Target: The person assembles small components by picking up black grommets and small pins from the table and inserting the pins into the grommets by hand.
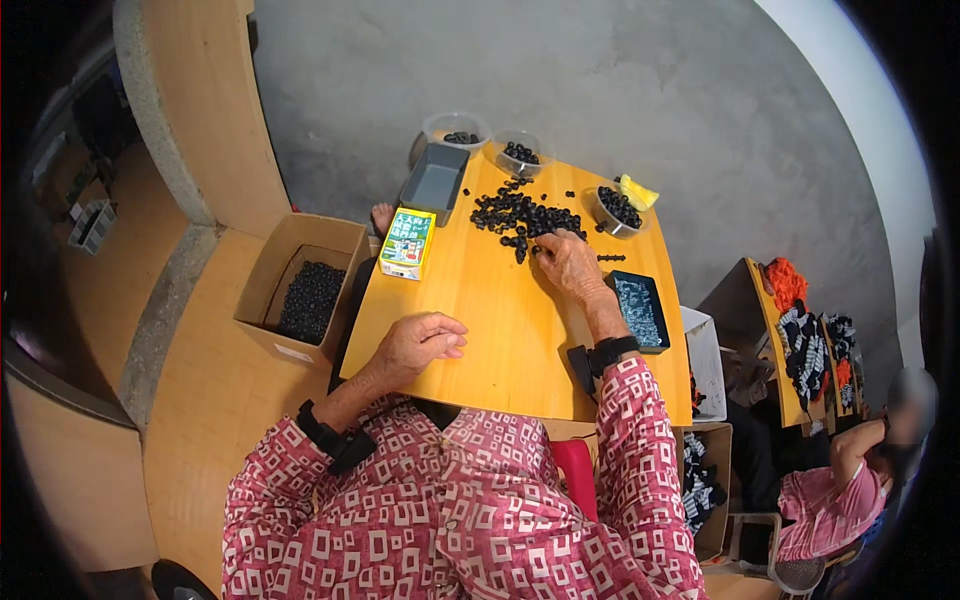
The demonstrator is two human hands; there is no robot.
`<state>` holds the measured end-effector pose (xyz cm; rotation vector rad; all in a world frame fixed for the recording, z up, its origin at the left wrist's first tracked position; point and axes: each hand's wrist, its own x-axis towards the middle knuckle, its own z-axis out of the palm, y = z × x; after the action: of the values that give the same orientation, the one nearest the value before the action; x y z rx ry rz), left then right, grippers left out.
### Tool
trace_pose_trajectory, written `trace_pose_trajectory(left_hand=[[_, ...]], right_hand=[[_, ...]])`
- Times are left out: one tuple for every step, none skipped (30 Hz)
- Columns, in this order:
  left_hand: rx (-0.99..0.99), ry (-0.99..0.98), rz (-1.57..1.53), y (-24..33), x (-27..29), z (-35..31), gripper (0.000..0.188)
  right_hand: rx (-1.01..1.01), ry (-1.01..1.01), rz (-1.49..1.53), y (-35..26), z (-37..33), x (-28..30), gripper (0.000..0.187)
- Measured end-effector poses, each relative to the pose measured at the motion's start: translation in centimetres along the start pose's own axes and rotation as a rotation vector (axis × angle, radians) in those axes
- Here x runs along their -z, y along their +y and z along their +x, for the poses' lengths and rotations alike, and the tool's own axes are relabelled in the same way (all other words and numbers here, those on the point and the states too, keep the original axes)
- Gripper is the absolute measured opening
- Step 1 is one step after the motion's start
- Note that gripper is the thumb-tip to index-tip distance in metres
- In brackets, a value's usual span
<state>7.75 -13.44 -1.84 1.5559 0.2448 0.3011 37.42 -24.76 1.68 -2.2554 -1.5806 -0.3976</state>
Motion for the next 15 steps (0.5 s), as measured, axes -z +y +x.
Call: trace_pose_trajectory(left_hand=[[0.009,0.001,0.000,0.2,0.0,0.0,0.024],[0.017,-0.009,0.016,0.4,0.0,-0.1,0.026],[0.026,-0.020,0.033,0.6,0.1,-0.1,0.027],[0.039,-0.017,0.033,0.5,0.1,-0.1,0.027],[0.032,-0.019,0.015,0.3,0.1,0.0,0.028],[0.025,-0.021,-0.002,0.2,0.1,-0.1,0.028],[0.030,-0.013,-0.002,0.3,0.2,0.0,0.028],[0.041,-0.029,-0.055,0.4,0.3,-0.1,0.029],[0.051,-0.043,-0.108,0.6,0.4,-0.1,0.029],[0.055,-0.024,-0.110,0.8,0.6,0.0,0.029],[0.083,0.054,-0.184,1.1,0.6,0.0,0.030],[0.114,0.122,-0.262,1.4,0.4,-0.1,0.030],[0.128,0.140,-0.265,1.9,0.3,-0.4,0.030],[0.140,0.110,-0.328,3.1,0.1,-0.7,0.030],[0.146,0.094,-0.393,4.1,0.0,-1.1,0.031]], right_hand=[[0.005,-0.029,-0.013,0.0,0.1,-0.2,0.016],[0.009,-0.057,-0.026,0.0,0.1,-0.5,0.016],[0.007,-0.063,-0.019,0.1,0.3,-0.6,0.016],[-0.001,-0.049,-0.019,-0.1,0.4,-0.5,0.016],[-0.009,-0.034,-0.019,-0.2,0.5,-0.6,0.016],[-0.028,-0.027,-0.046,-0.2,0.4,-0.9,0.015],[-0.023,-0.031,-0.040,-0.3,0.4,-0.8,0.015],[-0.013,-0.009,-0.033,-0.4,0.2,-0.5,0.016],[-0.002,0.012,-0.027,-0.6,-0.1,-0.4,0.016],[0.037,0.082,0.101,-2.0,-0.3,0.6,0.015],[0.051,0.072,0.116,-3.8,-0.6,1.8,0.015],[0.018,0.090,0.318,-5.8,-1.5,3.2,0.015],[-0.014,0.104,0.526,-7.7,-2.3,4.1,0.016],[-0.012,0.090,0.541,-9.5,-3.3,4.9,0.016],[0.080,0.105,0.587,-11.3,-4.1,5.5,0.018]])
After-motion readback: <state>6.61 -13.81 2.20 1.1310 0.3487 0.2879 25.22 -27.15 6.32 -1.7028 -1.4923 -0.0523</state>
